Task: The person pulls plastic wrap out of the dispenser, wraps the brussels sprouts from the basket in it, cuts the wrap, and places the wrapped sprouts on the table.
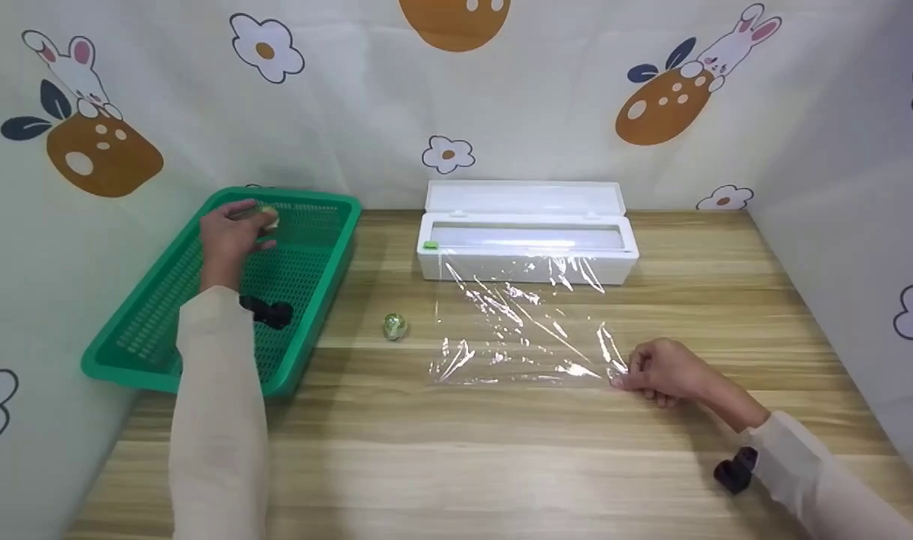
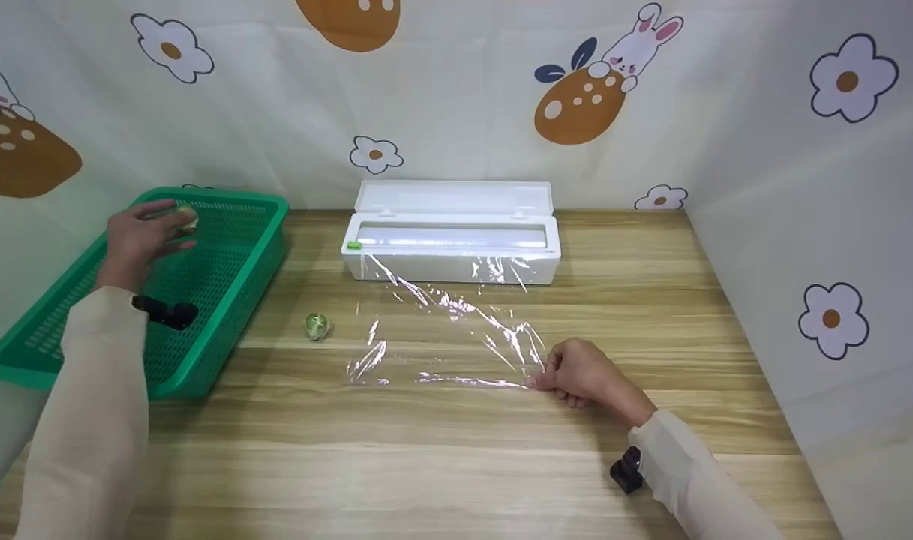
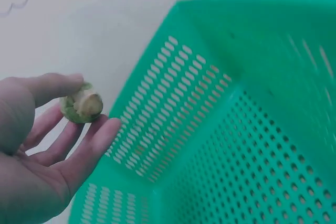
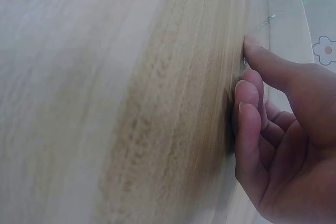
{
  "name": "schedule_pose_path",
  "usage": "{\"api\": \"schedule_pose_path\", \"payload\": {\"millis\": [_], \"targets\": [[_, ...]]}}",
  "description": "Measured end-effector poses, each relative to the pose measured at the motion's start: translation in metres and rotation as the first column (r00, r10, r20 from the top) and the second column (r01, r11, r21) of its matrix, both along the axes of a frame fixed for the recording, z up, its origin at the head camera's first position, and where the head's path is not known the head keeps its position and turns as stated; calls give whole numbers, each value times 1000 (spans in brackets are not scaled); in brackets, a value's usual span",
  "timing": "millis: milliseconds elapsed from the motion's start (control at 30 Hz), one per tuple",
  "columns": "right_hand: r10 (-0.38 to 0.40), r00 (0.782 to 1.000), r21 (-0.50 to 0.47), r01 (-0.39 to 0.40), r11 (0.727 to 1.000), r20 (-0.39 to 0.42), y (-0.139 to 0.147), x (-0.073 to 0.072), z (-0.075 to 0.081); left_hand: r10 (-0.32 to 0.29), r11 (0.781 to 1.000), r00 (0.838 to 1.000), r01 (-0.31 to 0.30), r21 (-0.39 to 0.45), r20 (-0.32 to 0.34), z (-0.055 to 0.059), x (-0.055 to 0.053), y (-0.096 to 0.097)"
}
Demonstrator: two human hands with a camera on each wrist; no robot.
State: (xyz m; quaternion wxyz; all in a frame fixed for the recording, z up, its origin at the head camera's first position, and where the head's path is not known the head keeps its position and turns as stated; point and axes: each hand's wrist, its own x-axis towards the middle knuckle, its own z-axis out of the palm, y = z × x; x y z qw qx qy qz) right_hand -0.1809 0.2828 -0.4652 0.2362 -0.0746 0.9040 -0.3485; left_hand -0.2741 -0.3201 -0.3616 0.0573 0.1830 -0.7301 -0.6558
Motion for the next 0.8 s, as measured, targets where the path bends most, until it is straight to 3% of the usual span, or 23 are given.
{"api": "schedule_pose_path", "payload": {"millis": [200,400,600,800], "targets": [[2,1000,22,-3,1000,14,0,-2,1,-55,997,995,50,-63,-80,6,-5,16],[7,1000,30,-8,1000,21,-1,-3,1,-123,970,991,109,-216,-49,13,-10,36],[-16,1000,29,16,999,26,-2,-3,2,-145,967,986,124,-225,-80,24,-11,54],[-20,999,24,19,1000,44,-2,-2,2,-194,953,974,159,-259,-114,26,-8,70]]}}
